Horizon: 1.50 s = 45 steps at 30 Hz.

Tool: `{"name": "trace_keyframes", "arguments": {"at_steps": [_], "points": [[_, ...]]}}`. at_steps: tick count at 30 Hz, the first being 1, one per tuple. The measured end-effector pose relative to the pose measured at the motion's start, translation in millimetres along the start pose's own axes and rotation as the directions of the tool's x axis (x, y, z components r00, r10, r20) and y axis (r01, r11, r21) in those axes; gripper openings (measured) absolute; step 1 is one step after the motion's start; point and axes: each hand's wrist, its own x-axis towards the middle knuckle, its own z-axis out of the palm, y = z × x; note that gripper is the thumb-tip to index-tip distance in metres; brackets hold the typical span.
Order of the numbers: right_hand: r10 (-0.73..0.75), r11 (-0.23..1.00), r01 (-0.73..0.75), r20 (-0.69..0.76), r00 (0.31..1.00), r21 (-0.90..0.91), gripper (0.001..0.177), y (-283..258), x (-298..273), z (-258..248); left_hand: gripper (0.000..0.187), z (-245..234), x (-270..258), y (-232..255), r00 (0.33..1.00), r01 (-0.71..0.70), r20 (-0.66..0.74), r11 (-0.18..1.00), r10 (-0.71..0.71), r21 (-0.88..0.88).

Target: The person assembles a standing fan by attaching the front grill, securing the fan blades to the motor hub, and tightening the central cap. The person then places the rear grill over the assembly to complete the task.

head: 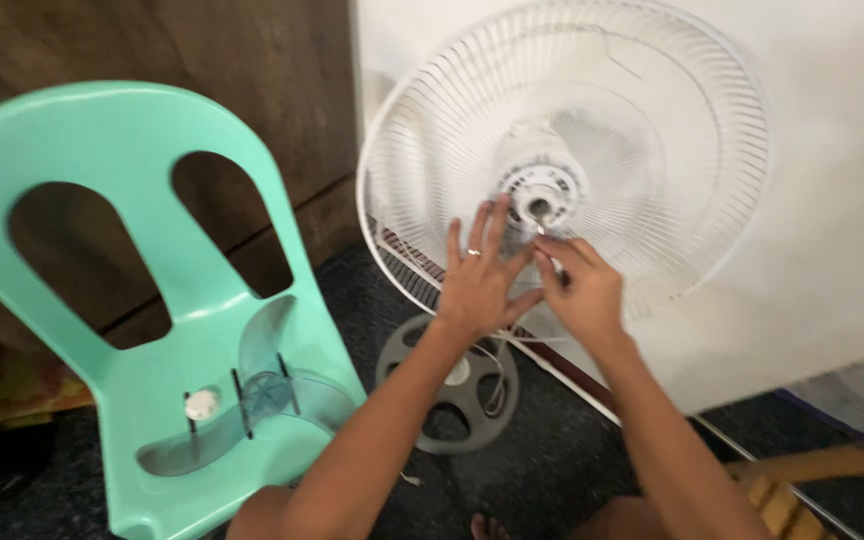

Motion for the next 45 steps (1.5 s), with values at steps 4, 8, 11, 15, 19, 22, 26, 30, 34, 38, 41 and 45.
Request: {"name": "trace_keyframes", "arguments": {"at_steps": [4, 8, 11, 15, 19, 22, 26, 30, 34, 38, 41, 45], "points": [[-0.075, 0.996, 0.072, -0.076, 0.994, -0.047, 0.052, -2, 25, -11, 0.071, -7, -1, -4, 0.998, -0.011, -0.07, 1.0, 0.01, -0.019], [-0.194, 0.964, 0.222, 0.18, 0.964, -0.145, 0.062, 5, 51, -26, 0.072, -5, 0, 0, 0.999, -0.015, -0.029, 1.0, 0.015, 0.008], [-0.193, 0.939, 0.243, 0.211, 0.958, -0.245, 0.06, 4, 59, -26, 0.072, -7, 0, -1, 0.996, -0.034, -0.077, 0.999, 0.034, 0.004], [-0.123, 0.956, 0.14, 0.082, 0.989, -0.259, 0.049, -7, 61, -14, 0.069, -12, 3, 3, 1.0, -0.004, 0.009, 0.999, 0.004, -0.041], [0.22, 0.828, -0.1, 0.156, 0.963, -0.551, 0.058, -13, 69, -4, 0.069, -17, 4, 4, 0.999, 0.014, 0.029, 0.999, -0.012, -0.046], [0.221, 0.827, -0.03, 0.276, 0.935, -0.561, 0.064, -9, 70, -13, 0.07, -17, 2, 6, 1.0, -0.001, 0.006, 1.0, 0.001, -0.031], [0.169, 0.934, -0.018, 0.396, 0.902, -0.358, 0.048, -3, 71, -31, 0.069, -11, 5, 2, 0.998, -0.021, -0.058, 0.994, 0.015, -0.104], [0.147, 0.974, -0.072, 0.364, 0.92, -0.214, 0.027, -5, 66, -47, 0.037, -3, 10, 0, 0.981, 0.04, -0.19, 0.999, -0.036, 0.018], [0.259, 0.966, -0.254, 0.147, 0.955, -0.057, 0.03, -10, 55, -58, 0.052, -2, 25, 8, 0.936, 0.066, -0.311, 0.951, -0.164, -0.302], [0.123, 0.99, -0.133, 0.18, 0.976, 0.045, 0.049, -9, 48, -45, 0.068, -3, 45, 16, 0.906, 0.134, -0.318, 0.902, -0.279, -0.41], [0.016, 1.0, -0.013, 0.118, 0.993, -0.024, 0.045, -3, 41, -31, 0.062, -3, 46, 16, 0.925, 0.138, -0.275, 0.906, -0.262, -0.401], [0.037, 0.999, -0.036, 0.014, 0.999, -0.035, 0.03, 8, 34, -18, 0.063, -5, 48, 15, 0.92, 0.098, -0.301, 0.892, -0.25, -0.441]]}}
